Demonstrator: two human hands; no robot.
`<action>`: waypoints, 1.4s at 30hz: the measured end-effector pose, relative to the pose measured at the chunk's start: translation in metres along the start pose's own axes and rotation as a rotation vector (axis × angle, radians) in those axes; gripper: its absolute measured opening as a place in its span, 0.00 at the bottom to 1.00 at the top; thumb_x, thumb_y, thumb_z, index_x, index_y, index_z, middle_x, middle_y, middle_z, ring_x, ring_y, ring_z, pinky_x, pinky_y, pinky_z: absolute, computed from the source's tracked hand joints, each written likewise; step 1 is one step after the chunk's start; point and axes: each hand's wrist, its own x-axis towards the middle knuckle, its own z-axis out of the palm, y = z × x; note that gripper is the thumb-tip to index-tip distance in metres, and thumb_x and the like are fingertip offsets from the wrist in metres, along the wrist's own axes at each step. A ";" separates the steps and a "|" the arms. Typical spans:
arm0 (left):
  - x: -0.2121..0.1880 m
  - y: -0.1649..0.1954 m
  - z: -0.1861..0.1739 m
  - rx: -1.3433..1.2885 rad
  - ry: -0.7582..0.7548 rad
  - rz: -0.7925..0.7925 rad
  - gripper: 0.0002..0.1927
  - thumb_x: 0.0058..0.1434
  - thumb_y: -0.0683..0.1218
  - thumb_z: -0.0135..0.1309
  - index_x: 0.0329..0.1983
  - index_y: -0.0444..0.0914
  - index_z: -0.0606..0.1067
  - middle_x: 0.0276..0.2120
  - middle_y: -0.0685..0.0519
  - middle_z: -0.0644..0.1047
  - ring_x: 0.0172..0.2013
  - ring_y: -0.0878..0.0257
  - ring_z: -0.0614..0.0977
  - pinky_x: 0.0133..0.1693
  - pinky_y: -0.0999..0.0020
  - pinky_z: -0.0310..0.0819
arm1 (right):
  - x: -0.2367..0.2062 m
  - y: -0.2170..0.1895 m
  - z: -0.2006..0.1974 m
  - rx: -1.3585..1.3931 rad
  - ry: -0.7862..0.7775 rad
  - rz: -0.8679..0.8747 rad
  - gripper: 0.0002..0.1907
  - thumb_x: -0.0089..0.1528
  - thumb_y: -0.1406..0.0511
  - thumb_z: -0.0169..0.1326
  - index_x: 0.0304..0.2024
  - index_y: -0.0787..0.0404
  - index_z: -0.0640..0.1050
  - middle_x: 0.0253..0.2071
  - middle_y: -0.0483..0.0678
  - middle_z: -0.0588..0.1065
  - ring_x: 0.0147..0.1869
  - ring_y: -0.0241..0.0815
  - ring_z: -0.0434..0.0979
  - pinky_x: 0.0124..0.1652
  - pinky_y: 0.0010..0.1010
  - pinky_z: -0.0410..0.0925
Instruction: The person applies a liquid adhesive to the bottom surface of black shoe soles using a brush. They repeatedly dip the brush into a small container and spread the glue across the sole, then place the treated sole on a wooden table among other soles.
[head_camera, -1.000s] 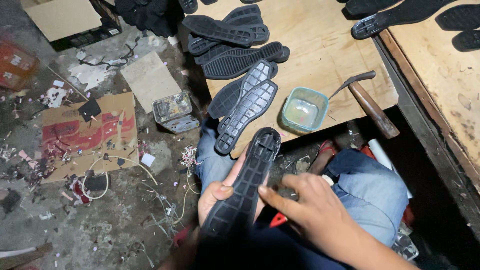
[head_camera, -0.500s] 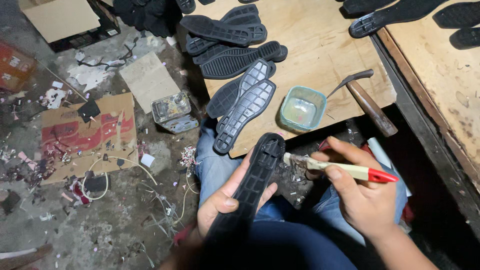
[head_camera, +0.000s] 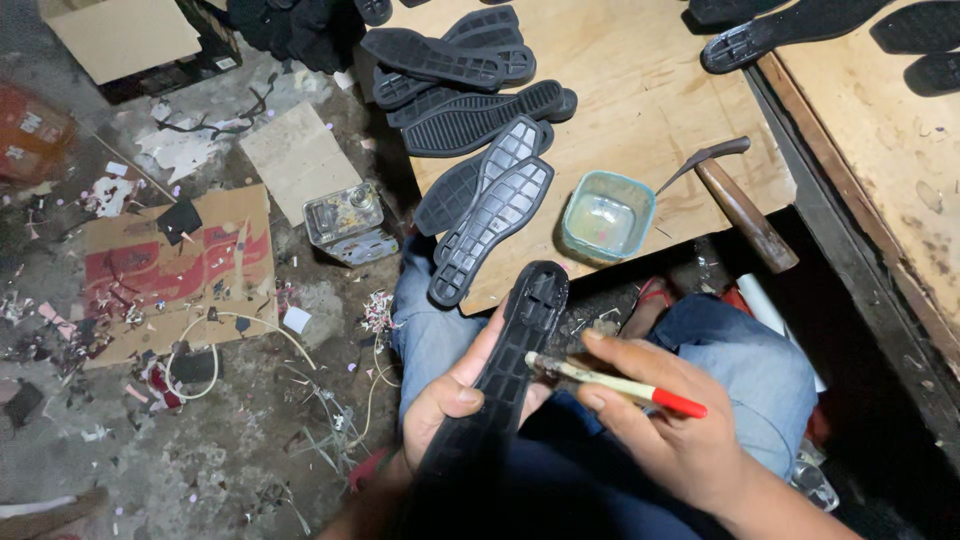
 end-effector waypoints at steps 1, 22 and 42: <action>0.002 -0.001 0.003 -0.016 0.012 0.005 0.57 0.50 0.43 0.55 0.81 0.40 0.40 0.71 0.47 0.61 0.67 0.56 0.70 0.72 0.55 0.56 | 0.006 0.002 -0.004 -0.073 0.030 -0.014 0.21 0.61 0.70 0.60 0.57 0.68 0.75 0.43 0.51 0.80 0.41 0.37 0.81 0.43 0.23 0.72; 0.009 0.003 0.005 -0.177 -0.079 -0.093 0.56 0.57 0.44 0.53 0.85 0.42 0.39 0.76 0.52 0.60 0.70 0.59 0.66 0.75 0.49 0.51 | 0.010 -0.006 0.009 -0.095 -0.095 -0.318 0.20 0.60 0.71 0.63 0.54 0.67 0.76 0.47 0.55 0.79 0.47 0.49 0.84 0.45 0.32 0.75; -0.001 -0.009 -0.019 -0.209 -0.023 0.005 0.46 0.70 0.64 0.43 0.81 0.38 0.43 0.75 0.45 0.58 0.72 0.52 0.61 0.70 0.32 0.48 | 0.079 0.077 -0.031 -0.191 0.157 -0.097 0.17 0.70 0.67 0.55 0.59 0.66 0.78 0.51 0.56 0.74 0.55 0.45 0.76 0.56 0.31 0.69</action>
